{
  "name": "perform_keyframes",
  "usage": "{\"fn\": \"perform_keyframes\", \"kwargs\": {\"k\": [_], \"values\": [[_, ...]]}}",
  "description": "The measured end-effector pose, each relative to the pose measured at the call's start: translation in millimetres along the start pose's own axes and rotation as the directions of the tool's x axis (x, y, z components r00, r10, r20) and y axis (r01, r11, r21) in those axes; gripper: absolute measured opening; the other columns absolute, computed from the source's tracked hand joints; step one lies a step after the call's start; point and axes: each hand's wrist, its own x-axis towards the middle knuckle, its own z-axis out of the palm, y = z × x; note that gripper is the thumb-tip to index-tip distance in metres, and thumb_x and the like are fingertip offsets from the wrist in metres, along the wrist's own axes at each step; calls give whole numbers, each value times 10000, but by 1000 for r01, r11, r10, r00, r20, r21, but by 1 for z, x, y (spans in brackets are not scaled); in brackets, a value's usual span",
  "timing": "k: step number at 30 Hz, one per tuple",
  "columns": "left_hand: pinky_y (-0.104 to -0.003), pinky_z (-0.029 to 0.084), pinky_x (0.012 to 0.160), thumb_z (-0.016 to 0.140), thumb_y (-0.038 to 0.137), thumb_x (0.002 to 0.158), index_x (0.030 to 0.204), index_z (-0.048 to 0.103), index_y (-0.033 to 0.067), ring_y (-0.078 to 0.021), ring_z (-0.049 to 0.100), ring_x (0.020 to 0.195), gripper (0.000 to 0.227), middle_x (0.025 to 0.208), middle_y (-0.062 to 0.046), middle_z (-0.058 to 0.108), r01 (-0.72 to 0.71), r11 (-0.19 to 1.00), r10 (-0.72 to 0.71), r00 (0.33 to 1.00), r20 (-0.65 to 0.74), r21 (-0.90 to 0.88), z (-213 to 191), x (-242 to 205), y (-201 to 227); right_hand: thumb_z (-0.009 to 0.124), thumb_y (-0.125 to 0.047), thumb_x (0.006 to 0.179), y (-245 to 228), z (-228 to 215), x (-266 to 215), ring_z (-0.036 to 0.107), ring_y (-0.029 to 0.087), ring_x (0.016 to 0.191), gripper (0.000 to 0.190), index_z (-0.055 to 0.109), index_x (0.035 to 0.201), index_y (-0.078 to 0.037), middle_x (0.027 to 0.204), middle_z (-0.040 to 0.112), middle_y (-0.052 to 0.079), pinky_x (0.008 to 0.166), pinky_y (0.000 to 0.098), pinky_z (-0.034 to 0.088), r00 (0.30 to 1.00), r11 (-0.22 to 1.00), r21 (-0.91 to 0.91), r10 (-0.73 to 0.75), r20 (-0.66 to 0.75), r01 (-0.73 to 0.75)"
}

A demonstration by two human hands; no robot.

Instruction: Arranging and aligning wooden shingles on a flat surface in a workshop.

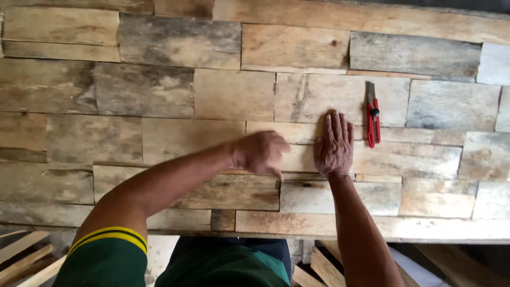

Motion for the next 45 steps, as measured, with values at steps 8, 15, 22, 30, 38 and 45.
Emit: {"fn": "perform_keyframes", "kwargs": {"k": [8,15,22,30,38,45], "values": [[-519,57,1294,251,867,946,1629,203,-30,-384,60,1597,1129,1714,-229,59,383,833,-299,919,-259,400,2,103,-10,420,-305,1021,-3,-6,1,252,413,1569,669,357,1591,39,1679,310,246,1292,527,128,1000,1000,12,-19,-24,19],[-453,-52,1274,211,947,824,1630,33,42,-323,-30,1599,1225,1719,-161,-42,-297,836,133,925,355,461,20,100,-32,397,-282,1039,2,1,1,249,410,1571,655,337,1604,44,1683,302,249,1291,526,136,1000,1000,11,-21,-22,22],[-481,-21,1294,111,941,908,1657,67,-19,-368,5,1625,1218,1729,-233,-27,289,751,-346,938,-20,594,-28,123,-2,398,-321,1054,2,0,-1,261,383,1584,647,355,1606,15,1689,311,218,1312,514,138,999,997,78,-1,-38,4],[-458,52,1303,143,953,812,1627,68,22,-317,54,1605,1240,1719,-190,39,-229,860,205,973,102,456,40,75,-17,374,-309,1082,6,10,-5,239,376,1603,649,317,1633,29,1714,287,218,1318,507,124,1000,998,55,8,-15,-7],[-504,60,1350,299,926,928,1669,9,37,-386,45,1645,1194,1749,-248,14,503,796,-340,832,-439,337,-2,-24,-66,402,-272,1022,0,2,-6,227,401,1588,673,321,1620,27,1700,284,235,1308,511,117,1000,999,48,-12,-12,12],[-467,12,1317,158,907,838,1636,-15,96,-354,35,1619,1151,1742,-166,-13,-176,936,122,975,186,305,34,-48,-60,413,-261,1034,0,4,-4,241,420,1582,659,339,1616,38,1693,304,250,1303,523,121,998,998,36,-43,-49,45]]}}
